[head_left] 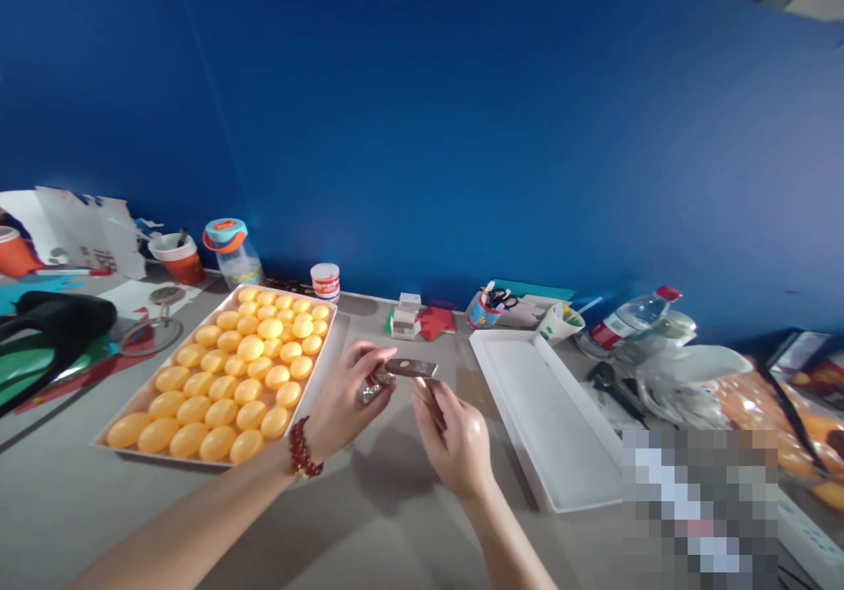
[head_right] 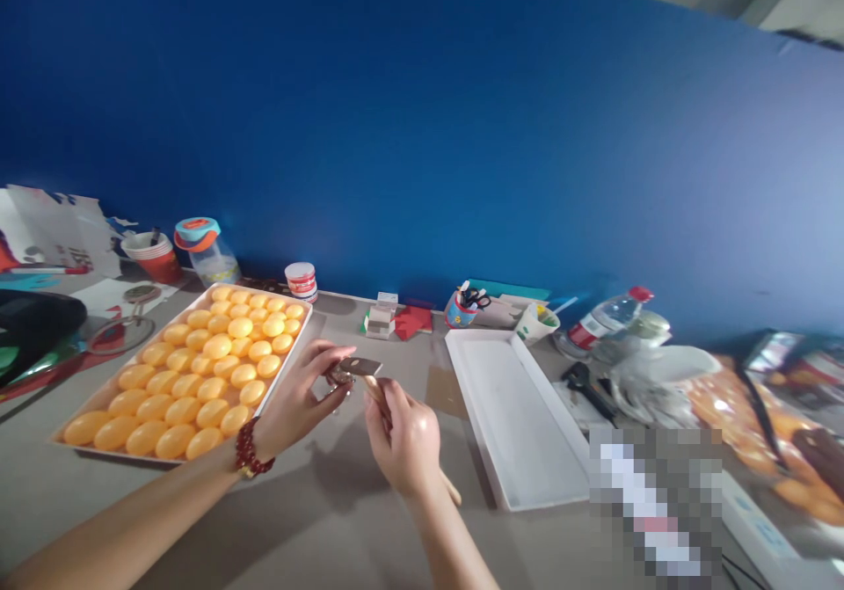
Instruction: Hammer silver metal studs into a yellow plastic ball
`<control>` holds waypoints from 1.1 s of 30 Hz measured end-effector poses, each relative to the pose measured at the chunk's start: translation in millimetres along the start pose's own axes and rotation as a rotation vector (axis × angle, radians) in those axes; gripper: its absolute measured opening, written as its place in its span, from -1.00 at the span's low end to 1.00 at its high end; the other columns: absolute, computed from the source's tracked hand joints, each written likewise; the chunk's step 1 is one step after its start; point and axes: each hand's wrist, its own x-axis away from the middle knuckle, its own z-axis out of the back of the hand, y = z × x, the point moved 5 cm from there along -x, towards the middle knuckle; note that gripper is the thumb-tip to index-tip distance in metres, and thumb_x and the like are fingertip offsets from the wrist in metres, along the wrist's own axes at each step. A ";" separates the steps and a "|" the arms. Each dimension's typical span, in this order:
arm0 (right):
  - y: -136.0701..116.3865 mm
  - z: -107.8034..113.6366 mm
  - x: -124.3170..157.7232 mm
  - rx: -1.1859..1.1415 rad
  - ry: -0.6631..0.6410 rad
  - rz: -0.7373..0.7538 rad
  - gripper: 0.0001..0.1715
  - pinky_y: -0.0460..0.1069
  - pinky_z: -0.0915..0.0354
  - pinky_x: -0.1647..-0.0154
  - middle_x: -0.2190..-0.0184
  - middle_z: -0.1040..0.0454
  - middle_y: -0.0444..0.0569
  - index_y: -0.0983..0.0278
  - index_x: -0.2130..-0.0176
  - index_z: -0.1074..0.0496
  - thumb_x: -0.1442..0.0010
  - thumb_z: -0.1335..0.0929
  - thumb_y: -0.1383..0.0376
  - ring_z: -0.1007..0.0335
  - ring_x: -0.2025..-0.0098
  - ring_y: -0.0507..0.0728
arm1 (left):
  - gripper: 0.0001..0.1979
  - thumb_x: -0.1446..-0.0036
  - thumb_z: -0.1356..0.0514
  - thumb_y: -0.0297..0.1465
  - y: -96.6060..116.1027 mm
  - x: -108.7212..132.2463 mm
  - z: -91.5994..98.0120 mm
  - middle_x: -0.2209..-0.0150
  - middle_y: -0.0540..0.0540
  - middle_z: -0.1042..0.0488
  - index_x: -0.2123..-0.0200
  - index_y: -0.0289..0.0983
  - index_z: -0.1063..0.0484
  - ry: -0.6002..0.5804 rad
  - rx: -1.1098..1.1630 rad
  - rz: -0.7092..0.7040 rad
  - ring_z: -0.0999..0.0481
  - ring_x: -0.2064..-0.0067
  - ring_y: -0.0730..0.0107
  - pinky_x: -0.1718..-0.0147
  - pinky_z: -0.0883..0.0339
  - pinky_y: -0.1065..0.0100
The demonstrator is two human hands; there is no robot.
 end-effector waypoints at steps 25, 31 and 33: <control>-1.3 2.2 -0.6 0.029 0.042 0.029 -0.80 -0.11 -0.11 0.56 0.60 -0.37 -0.14 0.31 0.16 -0.39 -0.29 -0.23 0.29 -0.25 0.63 0.03 | -0.64 -0.16 -0.19 -0.24 -21.5 1.2 -8.2 0.11 -0.15 -0.47 -0.02 -0.20 -0.36 -0.046 0.294 0.244 -0.54 0.29 0.33 0.34 -0.47 0.34; 1.6 1.3 -1.2 0.030 0.023 -0.007 -0.80 -0.11 -0.14 0.53 0.55 -0.43 -0.12 0.29 0.14 -0.38 -0.30 -0.23 0.28 -0.33 0.59 0.04 | -0.65 -0.12 -0.23 -0.24 -23.9 0.5 -9.0 0.22 -0.10 -0.47 0.04 -0.23 -0.38 -0.029 0.427 0.314 -0.50 0.31 0.36 0.30 -0.43 0.31; 2.2 3.5 -0.4 0.018 0.069 -0.008 -0.80 -0.11 -0.14 0.54 0.58 -0.40 -0.14 0.30 0.12 -0.37 -0.30 -0.23 0.28 -0.31 0.60 0.04 | -0.63 -0.13 -0.22 -0.25 -26.4 0.6 -11.9 0.25 -0.07 -0.46 0.00 -0.22 -0.35 -0.036 0.620 0.411 -0.50 0.31 0.36 0.26 -0.43 0.28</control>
